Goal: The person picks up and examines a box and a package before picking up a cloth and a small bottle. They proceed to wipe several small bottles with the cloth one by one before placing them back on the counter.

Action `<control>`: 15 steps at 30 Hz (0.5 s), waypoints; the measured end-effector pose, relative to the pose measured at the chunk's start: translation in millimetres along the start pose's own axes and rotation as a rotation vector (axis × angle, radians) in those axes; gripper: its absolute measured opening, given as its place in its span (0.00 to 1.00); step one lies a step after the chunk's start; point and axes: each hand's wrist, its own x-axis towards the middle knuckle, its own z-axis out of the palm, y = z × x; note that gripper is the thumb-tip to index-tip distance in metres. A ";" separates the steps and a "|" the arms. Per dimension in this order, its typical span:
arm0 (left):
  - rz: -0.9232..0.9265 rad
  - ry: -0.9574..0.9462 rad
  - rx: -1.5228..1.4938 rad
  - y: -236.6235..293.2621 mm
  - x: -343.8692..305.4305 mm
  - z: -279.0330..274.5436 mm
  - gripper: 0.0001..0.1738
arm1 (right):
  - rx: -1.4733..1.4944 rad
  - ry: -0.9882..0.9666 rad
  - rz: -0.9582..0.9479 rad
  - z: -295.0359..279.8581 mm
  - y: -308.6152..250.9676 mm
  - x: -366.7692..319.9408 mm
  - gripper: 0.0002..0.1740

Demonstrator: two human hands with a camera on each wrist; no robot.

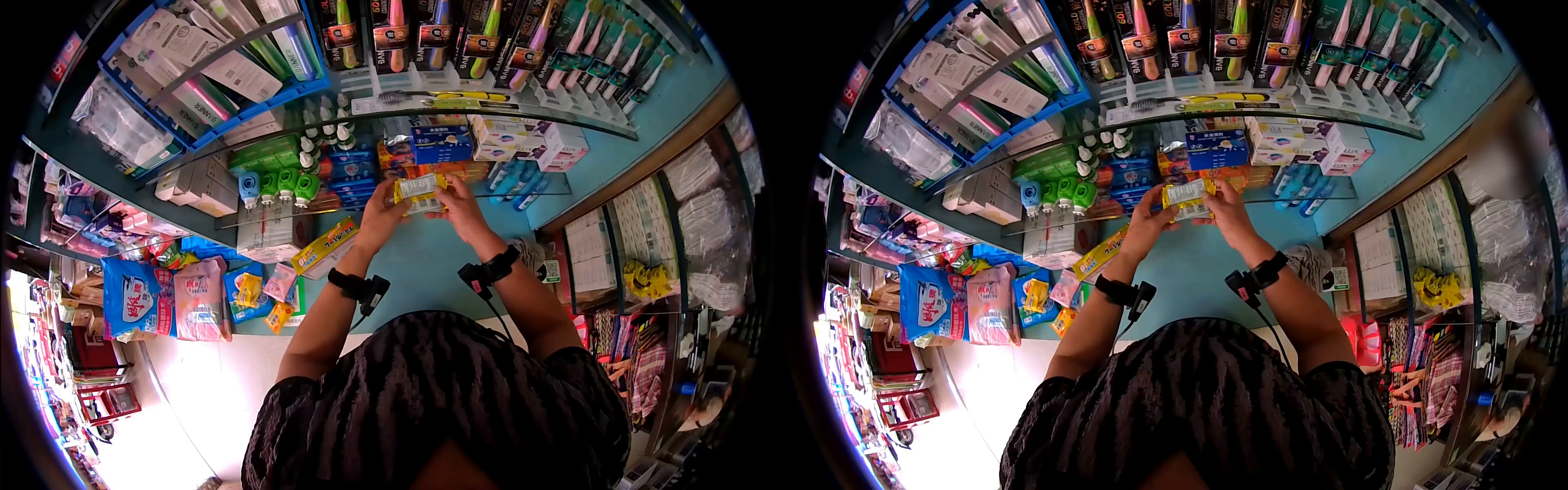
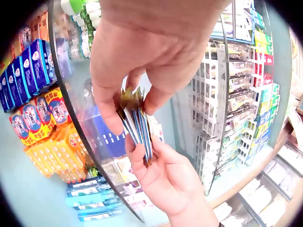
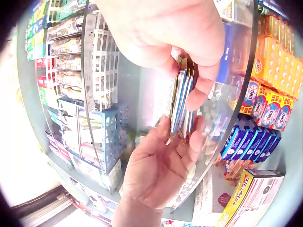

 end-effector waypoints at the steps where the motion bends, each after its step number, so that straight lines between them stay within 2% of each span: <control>1: -0.069 -0.032 -0.070 3.5 -1.4 1.9 0.33 | -0.014 0.004 0.000 -0.8 -1.1 -1.0 0.18; 8: -0.055 -0.066 -0.002 2.3 0.2 9.9 0.33 | -0.119 -0.049 -0.051 -8.8 5.0 -0.5 0.16; 15: -0.127 -0.074 0.086 -12.6 19.4 12.9 0.30 | -0.036 0.000 0.046 -25.5 9.7 7.8 0.16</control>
